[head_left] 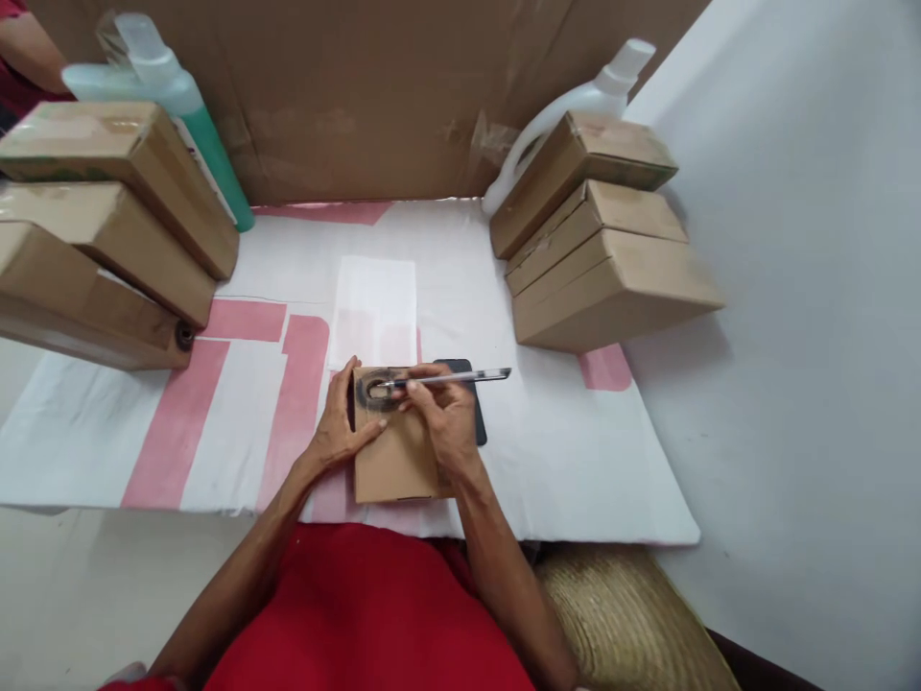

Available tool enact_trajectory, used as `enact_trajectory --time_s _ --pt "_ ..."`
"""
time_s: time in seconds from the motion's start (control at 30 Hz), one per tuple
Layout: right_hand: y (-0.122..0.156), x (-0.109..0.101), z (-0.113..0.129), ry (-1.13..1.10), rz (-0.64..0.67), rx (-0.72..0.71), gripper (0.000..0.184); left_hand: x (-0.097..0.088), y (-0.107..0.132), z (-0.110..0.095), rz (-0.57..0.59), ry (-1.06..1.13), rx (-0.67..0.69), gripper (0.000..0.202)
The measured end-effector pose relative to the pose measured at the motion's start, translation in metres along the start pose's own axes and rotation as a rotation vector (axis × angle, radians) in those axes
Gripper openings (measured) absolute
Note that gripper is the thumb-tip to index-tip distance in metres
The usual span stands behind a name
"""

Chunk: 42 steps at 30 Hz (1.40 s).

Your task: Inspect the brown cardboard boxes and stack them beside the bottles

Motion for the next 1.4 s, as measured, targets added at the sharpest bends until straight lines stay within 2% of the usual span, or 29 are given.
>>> enact_trajectory --time_s 0.07,0.13,0.43,0.53,0.7,0.87,0.97,1.03,1.07,1.13,1.2,1.27,1.4 --pt "0.000 0.016 -0.007 0.048 0.031 0.020 0.024 0.000 0.000 0.002 -0.004 -0.003 0.006 0.102" --pt "0.000 0.021 -0.011 0.084 0.034 0.038 0.025 -0.001 -0.001 0.002 -0.012 -0.003 0.012 0.101" --pt "0.000 0.015 -0.014 0.179 0.049 0.042 0.018 -0.001 0.000 0.001 -0.019 0.004 -0.002 0.099" --pt "0.001 0.008 -0.014 0.271 0.021 0.017 0.016 -0.001 0.000 0.001 -0.024 0.009 -0.003 0.098" --pt "0.002 -0.008 -0.009 0.479 -0.163 -0.023 0.016 -0.002 0.000 -0.001 -0.033 0.003 -0.015 0.097" --pt "-0.013 -0.010 0.008 0.474 -0.098 -0.077 0.023 -0.004 -0.002 -0.002 -0.038 0.016 -0.007 0.096" --pt "-0.018 -0.040 0.032 0.675 -0.232 -0.108 0.024 -0.004 -0.003 -0.001 -0.033 0.025 -0.029 0.096" --pt "-0.015 -0.069 0.043 0.990 -0.324 -0.008 0.021 -0.005 -0.003 -0.001 -0.032 0.033 -0.044 0.096" --pt "-0.012 -0.083 0.044 1.168 -0.316 0.105 0.020 -0.005 -0.003 -0.001 -0.035 0.035 -0.045 0.096" --pt "-0.002 -0.108 0.035 1.435 -0.216 0.385 0.019 -0.005 -0.003 0.000 -0.042 0.035 -0.041 0.095" --pt "0.010 -0.125 0.022 1.530 -0.104 0.586 0.020 -0.005 -0.003 0.000 -0.040 0.034 -0.035 0.095" --pt "0.020 -0.134 0.010 1.531 -0.050 0.644 0.019 -0.005 -0.003 0.000 -0.039 0.039 -0.035 0.095" --pt "0.027 -0.136 0.000 1.508 -0.010 0.625 0.018 -0.005 -0.004 -0.002 -0.037 0.040 -0.044 0.095"
Point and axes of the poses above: each hand's wrist, its own y-axis away from the middle knuckle, its own x-axis out of the palm, z = x × y, the point moved 5 cm from there along -y, towards the middle knuckle, and after that the axes turned 6 degrees about z, right-handed, at the moved point
